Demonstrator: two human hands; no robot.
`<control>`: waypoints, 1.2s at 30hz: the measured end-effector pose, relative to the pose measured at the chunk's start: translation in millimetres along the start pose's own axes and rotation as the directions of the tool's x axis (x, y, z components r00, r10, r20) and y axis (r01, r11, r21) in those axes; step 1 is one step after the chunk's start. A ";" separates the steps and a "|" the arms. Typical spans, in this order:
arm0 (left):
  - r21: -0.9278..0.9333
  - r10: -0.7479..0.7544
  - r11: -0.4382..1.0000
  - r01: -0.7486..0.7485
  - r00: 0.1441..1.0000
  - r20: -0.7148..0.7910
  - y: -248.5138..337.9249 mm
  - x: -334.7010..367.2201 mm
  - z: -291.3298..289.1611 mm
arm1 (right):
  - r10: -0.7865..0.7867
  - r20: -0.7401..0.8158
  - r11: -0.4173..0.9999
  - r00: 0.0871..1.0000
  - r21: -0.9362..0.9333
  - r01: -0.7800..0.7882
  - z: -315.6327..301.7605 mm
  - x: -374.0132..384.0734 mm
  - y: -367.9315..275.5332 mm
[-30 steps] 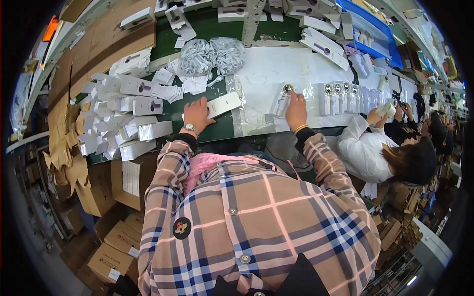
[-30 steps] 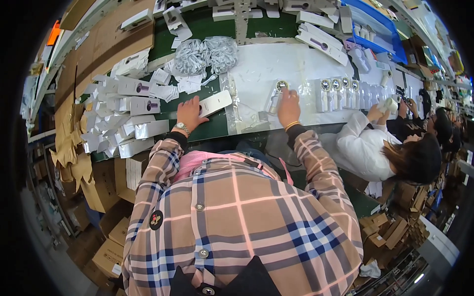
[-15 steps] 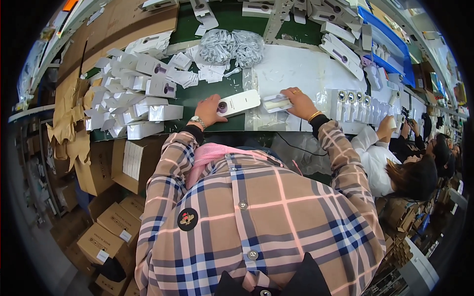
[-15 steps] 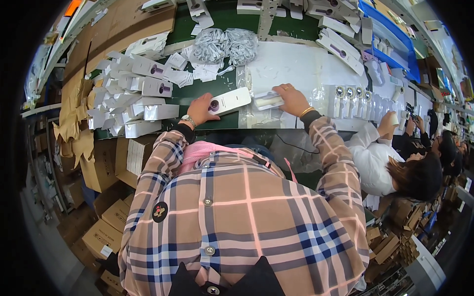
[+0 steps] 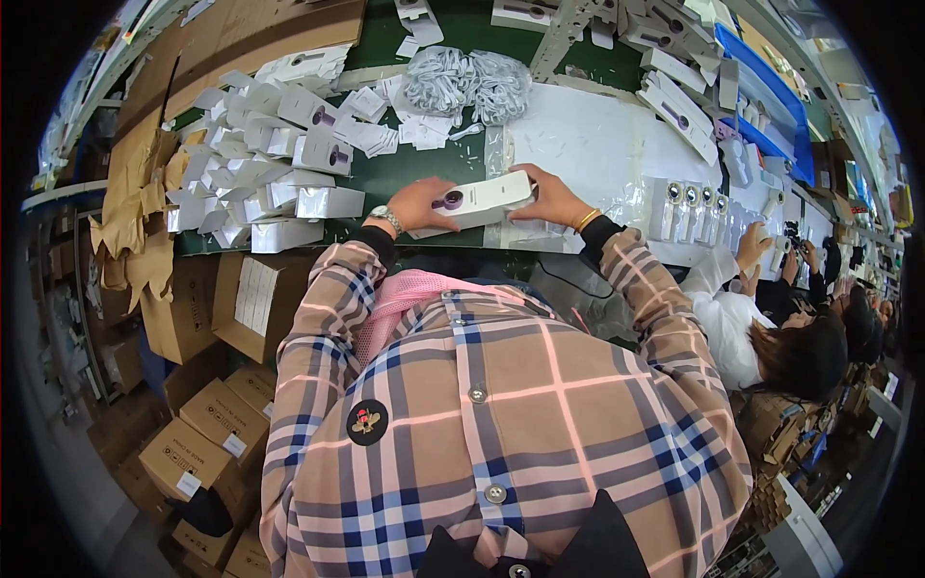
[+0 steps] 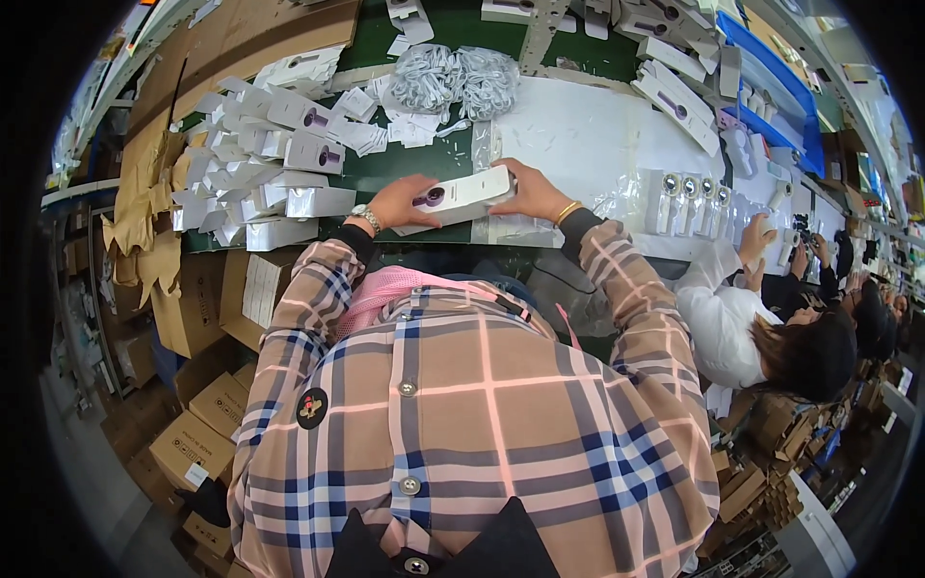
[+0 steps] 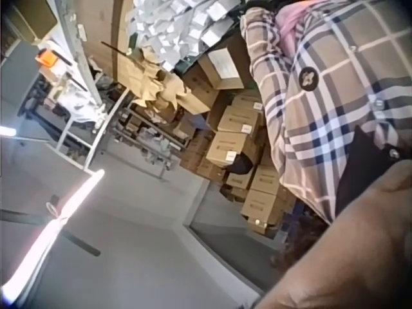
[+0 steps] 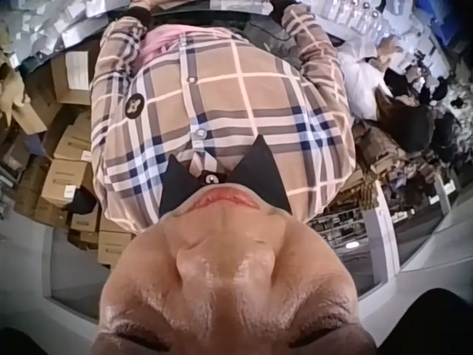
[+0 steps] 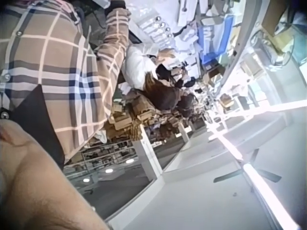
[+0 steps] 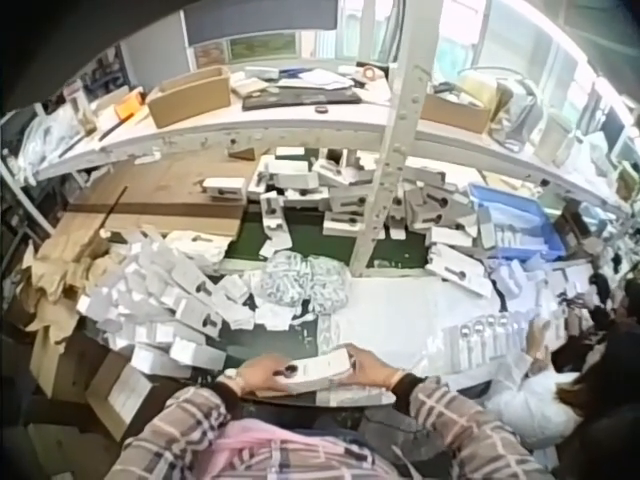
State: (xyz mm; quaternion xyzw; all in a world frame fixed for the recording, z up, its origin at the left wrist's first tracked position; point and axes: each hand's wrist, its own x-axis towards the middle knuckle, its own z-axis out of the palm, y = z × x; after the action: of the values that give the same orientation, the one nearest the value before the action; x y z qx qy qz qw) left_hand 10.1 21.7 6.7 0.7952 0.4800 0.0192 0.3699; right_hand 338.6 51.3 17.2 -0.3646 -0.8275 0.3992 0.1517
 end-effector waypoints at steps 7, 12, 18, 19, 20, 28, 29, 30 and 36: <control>-0.259 -0.150 0.949 0.181 0.979 0.137 -19.6 7.0 5.3 | 0.671 0.229 0.411 0.705 0.677 -0.610 40.0 20.1 7.4; 0.145 -0.017 0.989 0.031 0.995 -0.097 16.7 -7.9 -3.9 | 0.465 0.682 -0.149 0.564 0.689 -0.710 55.7 38.9 23.9; 0.249 -0.053 0.965 0.086 0.989 -0.136 -10.2 1.0 29.6 | 0.756 0.300 0.448 0.582 0.411 -0.794 48.5 71.6 27.3; 0.220 -0.068 0.971 0.098 0.988 -0.141 -11.0 0.1 31.8 | 0.697 0.103 0.694 0.709 0.149 -0.704 47.1 79.1 37.2; 0.190 -0.083 0.976 0.111 0.986 -0.147 -12.0 -0.2 33.8 | 0.697 0.111 0.695 0.709 0.141 -0.705 45.1 88.5 47.3; 0.164 -0.061 0.982 0.092 0.981 -0.186 -21.9 -16.2 27.0 | 0.225 -0.165 0.840 0.960 -0.467 -0.277 57.1 168.2 37.4; 0.160 -0.076 0.981 0.107 0.979 -0.190 -23.0 -17.1 28.3 | 0.224 -0.161 0.786 0.961 -0.553 -0.276 61.5 172.7 37.8; 0.136 -0.068 0.986 0.092 0.982 -0.177 -23.3 -18.2 31.3 | 0.217 -0.154 0.728 0.964 -0.633 -0.265 66.5 177.0 36.8; 0.131 0.001 0.991 0.014 0.993 -0.117 -7.7 -13.8 19.2 | 0.066 -0.243 0.922 0.968 -0.356 -0.152 47.6 124.3 47.4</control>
State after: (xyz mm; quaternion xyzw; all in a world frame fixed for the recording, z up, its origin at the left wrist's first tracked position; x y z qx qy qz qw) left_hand 4.3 2.1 -7.4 0.8139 0.5036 0.0327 0.2879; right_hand 250.1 134.9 -54.5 -0.4755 -0.8436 0.1989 0.1507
